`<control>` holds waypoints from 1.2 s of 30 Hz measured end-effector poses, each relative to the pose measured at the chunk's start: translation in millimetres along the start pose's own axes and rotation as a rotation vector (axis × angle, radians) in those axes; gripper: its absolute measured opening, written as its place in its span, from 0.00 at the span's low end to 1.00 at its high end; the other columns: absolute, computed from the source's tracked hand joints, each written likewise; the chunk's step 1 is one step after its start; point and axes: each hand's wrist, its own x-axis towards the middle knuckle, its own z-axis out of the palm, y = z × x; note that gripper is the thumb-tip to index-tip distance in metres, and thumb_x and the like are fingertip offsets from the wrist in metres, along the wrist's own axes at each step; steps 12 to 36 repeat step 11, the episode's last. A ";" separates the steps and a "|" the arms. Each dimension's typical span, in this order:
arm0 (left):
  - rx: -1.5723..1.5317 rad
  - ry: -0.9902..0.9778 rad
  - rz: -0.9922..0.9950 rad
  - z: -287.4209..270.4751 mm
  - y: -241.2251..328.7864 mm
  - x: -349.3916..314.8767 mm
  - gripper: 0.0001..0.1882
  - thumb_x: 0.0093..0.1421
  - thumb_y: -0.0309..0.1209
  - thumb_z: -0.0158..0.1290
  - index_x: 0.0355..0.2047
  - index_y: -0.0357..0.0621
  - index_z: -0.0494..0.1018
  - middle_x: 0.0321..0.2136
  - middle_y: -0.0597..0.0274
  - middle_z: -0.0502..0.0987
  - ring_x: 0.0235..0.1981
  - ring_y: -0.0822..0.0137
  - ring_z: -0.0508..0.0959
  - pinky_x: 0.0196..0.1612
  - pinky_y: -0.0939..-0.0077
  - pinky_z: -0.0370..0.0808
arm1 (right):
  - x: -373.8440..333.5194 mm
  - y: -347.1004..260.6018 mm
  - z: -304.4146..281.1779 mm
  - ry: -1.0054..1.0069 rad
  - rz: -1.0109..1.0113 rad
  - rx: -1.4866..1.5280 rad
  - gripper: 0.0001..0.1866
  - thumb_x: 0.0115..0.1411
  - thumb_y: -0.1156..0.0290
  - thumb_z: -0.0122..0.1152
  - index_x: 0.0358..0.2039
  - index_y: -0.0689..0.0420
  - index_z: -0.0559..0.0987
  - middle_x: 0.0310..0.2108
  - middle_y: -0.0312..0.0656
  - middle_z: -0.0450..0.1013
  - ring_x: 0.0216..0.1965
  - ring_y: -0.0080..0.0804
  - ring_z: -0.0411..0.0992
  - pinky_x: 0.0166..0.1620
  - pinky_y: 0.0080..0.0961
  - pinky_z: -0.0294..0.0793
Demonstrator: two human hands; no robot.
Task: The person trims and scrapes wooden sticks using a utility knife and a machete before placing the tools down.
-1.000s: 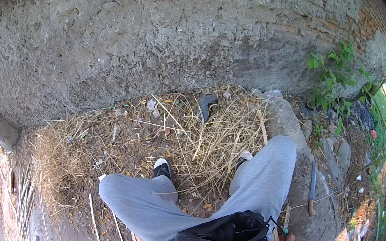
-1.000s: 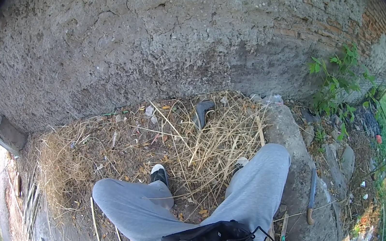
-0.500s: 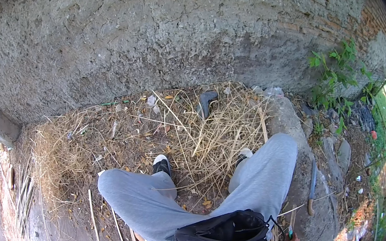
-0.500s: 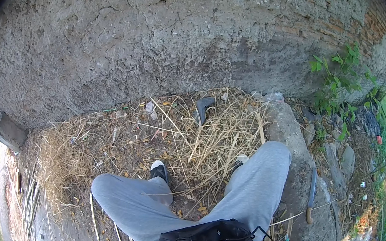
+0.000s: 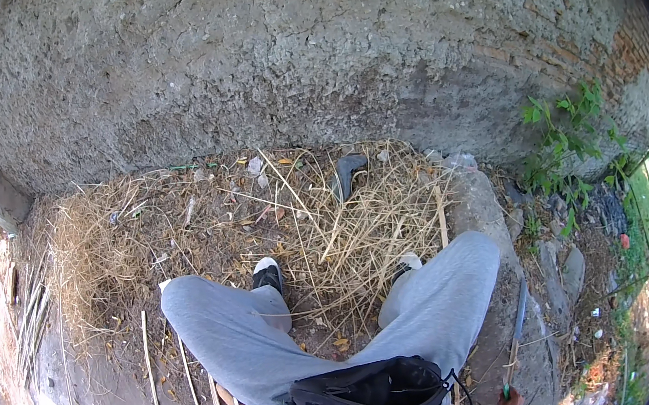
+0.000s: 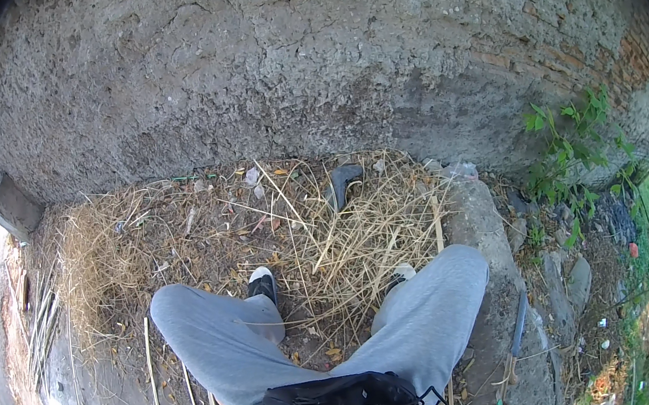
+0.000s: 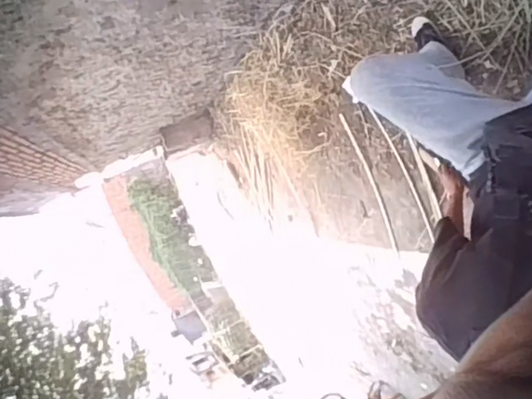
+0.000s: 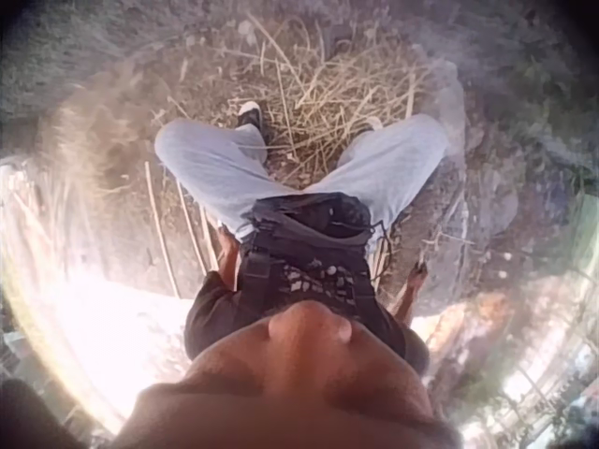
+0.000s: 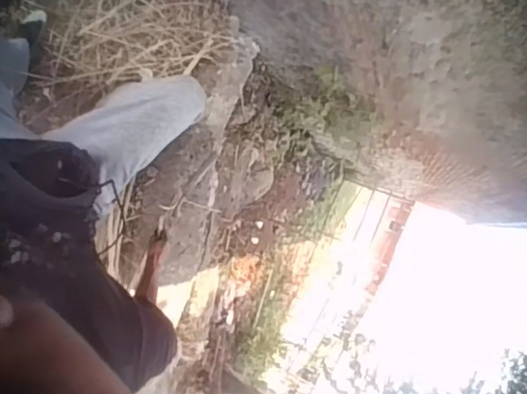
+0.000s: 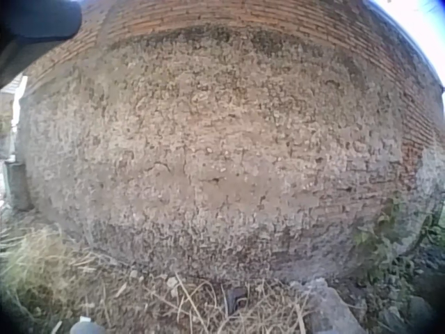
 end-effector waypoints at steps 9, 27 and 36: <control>-0.211 0.107 -0.080 2.0 -19.0 9.9 0.04 0.54 0.24 0.50 0.28 0.35 0.70 0.33 0.47 0.70 0.37 0.46 0.73 0.42 0.57 0.70 | 40.3 -163.0 -155.5 0.091 -0.143 0.186 0.04 0.50 0.77 0.60 0.26 0.64 0.80 0.18 0.58 0.71 0.23 0.56 0.74 0.28 0.41 0.69; -0.181 0.136 -0.077 4.9 -29.3 11.0 0.04 0.54 0.24 0.50 0.29 0.36 0.70 0.34 0.48 0.69 0.37 0.47 0.73 0.43 0.58 0.69 | 45.6 -179.2 -180.7 -0.108 -0.054 0.098 0.12 0.51 0.68 0.67 0.36 0.60 0.84 0.24 0.52 0.79 0.33 0.49 0.81 0.39 0.43 0.78; -0.181 0.136 -0.077 4.9 -29.3 11.0 0.04 0.54 0.24 0.50 0.29 0.36 0.70 0.34 0.48 0.69 0.37 0.47 0.73 0.43 0.58 0.69 | 45.6 -179.2 -180.7 -0.108 -0.054 0.098 0.12 0.51 0.68 0.67 0.36 0.60 0.84 0.24 0.52 0.79 0.33 0.49 0.81 0.39 0.43 0.78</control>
